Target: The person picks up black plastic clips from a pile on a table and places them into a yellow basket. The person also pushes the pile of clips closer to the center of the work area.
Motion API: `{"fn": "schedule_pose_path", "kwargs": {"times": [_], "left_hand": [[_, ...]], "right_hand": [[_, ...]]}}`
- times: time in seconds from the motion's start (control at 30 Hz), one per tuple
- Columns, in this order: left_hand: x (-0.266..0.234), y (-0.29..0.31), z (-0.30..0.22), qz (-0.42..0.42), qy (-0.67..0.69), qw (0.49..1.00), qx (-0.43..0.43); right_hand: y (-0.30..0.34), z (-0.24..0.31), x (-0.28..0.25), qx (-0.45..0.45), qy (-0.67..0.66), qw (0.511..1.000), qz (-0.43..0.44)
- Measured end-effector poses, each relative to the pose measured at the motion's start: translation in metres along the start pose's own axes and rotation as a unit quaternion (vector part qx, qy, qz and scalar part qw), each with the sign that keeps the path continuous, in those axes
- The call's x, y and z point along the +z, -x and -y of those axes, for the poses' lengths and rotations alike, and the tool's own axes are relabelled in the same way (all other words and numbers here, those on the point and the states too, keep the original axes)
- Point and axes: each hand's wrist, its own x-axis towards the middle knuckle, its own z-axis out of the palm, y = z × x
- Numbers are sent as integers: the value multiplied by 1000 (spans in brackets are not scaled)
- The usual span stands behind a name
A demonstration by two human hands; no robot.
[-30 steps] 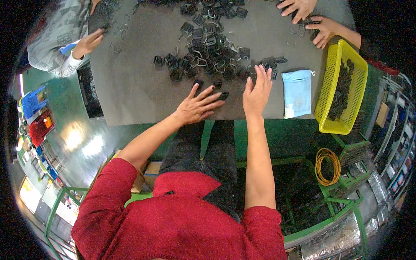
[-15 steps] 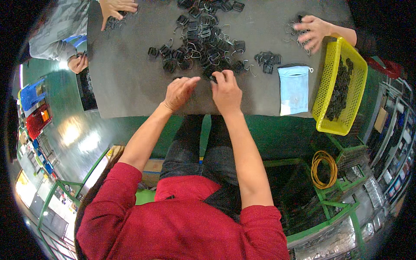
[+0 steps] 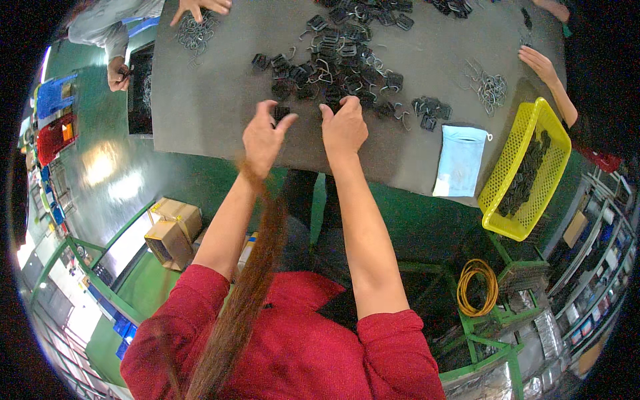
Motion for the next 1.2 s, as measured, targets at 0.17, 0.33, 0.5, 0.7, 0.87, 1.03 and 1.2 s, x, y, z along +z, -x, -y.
{"fn": "schedule_pose_path", "kwargs": {"times": [0.17,0.33,0.5,0.7,0.87,1.03,1.2], "left_hand": [[1,-11,26,65,4,996,55],[-25,-15,39,22,4,998,61],[-19,1,64,4,-1,999,39],[-40,-26,70,134,39,990,0],[-61,-58,83,374,447,807,-101],[-76,-88,61,309,703,633,-94],[-51,-137,48,145,261,945,-132]], "right_hand": [[-25,-16,-26,107,-353,874,318],[-39,8,-50,93,-510,773,367],[-63,69,5,-211,98,966,116],[-87,54,-11,-55,-182,916,353],[-113,44,-36,53,-499,796,338],[-156,102,-5,-115,191,972,72],[-157,104,3,-139,192,966,106]]}}
